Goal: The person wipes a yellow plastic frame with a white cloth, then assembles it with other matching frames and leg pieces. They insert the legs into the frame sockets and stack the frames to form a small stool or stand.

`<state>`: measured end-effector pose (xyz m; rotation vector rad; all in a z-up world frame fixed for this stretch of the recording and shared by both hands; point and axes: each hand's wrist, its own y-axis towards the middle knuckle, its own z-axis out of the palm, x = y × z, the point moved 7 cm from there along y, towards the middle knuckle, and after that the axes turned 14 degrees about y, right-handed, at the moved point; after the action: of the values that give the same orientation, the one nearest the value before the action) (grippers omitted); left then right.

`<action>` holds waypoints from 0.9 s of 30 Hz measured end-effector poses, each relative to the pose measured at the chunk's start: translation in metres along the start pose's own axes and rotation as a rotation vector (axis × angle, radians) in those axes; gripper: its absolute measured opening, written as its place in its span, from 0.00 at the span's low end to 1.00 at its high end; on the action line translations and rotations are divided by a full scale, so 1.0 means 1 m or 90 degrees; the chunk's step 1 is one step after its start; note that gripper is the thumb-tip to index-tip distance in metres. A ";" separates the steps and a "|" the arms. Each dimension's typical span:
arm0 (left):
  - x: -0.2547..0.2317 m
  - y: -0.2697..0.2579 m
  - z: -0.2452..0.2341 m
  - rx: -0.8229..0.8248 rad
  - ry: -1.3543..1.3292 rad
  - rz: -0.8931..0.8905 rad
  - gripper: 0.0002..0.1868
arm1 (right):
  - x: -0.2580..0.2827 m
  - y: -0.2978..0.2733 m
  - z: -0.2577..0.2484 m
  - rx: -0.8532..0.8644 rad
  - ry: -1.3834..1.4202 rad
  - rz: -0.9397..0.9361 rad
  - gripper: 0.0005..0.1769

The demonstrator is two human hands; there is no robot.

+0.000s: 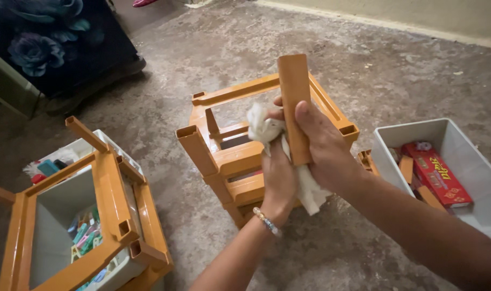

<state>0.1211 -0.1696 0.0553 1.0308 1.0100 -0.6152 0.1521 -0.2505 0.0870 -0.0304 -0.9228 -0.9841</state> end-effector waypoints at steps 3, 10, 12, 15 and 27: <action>-0.001 0.001 -0.005 -0.006 0.141 -0.099 0.30 | 0.013 -0.002 -0.017 -0.085 -0.298 -0.150 0.26; -0.086 -0.012 0.013 -0.206 0.755 0.394 0.34 | -0.023 -0.016 -0.012 0.061 -0.881 0.131 0.16; -0.074 0.015 -0.007 -0.143 0.686 0.198 0.23 | -0.014 -0.023 -0.002 0.064 -0.891 0.085 0.23; -0.052 0.038 -0.030 -0.015 0.332 -0.080 0.19 | -0.004 -0.030 -0.007 0.053 -0.884 0.206 0.29; -0.048 0.029 0.011 -0.024 -0.315 -0.132 0.16 | 0.011 -0.018 0.006 -0.058 -0.167 -0.088 0.27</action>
<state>0.1276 -0.1687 0.1123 0.6937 0.6884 -0.9628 0.1377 -0.2670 0.0915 -0.1781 -1.1301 -1.1689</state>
